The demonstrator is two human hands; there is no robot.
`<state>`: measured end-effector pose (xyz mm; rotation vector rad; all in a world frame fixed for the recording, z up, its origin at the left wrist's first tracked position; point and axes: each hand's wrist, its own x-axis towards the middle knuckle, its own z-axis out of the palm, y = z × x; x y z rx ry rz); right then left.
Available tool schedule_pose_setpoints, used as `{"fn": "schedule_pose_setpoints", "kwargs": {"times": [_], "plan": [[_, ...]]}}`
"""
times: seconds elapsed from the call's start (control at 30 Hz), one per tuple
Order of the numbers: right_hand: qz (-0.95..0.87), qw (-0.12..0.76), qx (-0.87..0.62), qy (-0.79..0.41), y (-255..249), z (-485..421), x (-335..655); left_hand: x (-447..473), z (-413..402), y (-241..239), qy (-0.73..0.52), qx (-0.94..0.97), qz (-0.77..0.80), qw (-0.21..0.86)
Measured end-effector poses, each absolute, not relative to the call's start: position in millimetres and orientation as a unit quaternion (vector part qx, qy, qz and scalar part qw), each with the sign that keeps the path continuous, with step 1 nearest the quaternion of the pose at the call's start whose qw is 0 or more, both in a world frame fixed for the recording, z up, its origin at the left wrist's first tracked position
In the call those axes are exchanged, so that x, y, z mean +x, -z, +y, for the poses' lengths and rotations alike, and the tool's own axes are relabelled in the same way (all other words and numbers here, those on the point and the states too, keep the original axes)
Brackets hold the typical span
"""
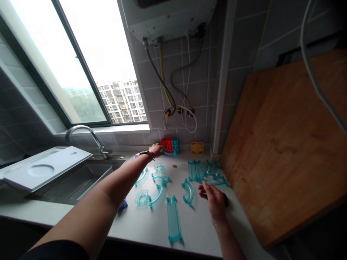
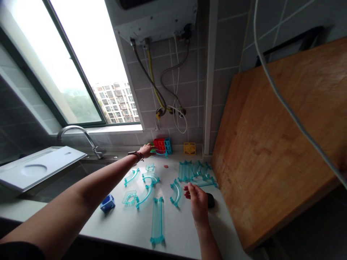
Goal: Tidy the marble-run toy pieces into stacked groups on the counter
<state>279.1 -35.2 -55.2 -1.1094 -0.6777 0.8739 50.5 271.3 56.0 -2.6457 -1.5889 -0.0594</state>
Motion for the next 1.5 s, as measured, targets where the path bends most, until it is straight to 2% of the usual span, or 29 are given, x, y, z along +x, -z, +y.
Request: {"fn": "schedule_pose_setpoints", "kwargs": {"times": [0.33, 0.67, 0.97, 1.23, 1.5], "plan": [[-0.32, 0.688, -0.522, -0.39, 65.0, -27.1, 280.5, 66.3, 300.4, -9.3, 0.065, -0.876, -0.478, 0.022], [-0.387, 0.653, -0.538, -0.367, 59.3, -25.3, 262.8, 66.9, 303.9, 12.3, 0.069, -0.868, -0.491, 0.033], [-0.42, 0.642, -0.542, -0.343, 62.4, -25.7, 261.8, 64.1, 289.9, -27.1, 0.056, -0.894, -0.442, 0.048], [-0.427, 0.642, -0.535, -0.346, 60.2, -28.6, 263.6, 13.8, 223.5, -76.6, -0.072, -0.934, -0.35, -0.022], [-0.432, 0.627, -0.548, -0.346, 58.4, -33.7, 258.9, -44.7, 126.7, -71.0, -0.156, -0.923, -0.344, -0.069]]}}
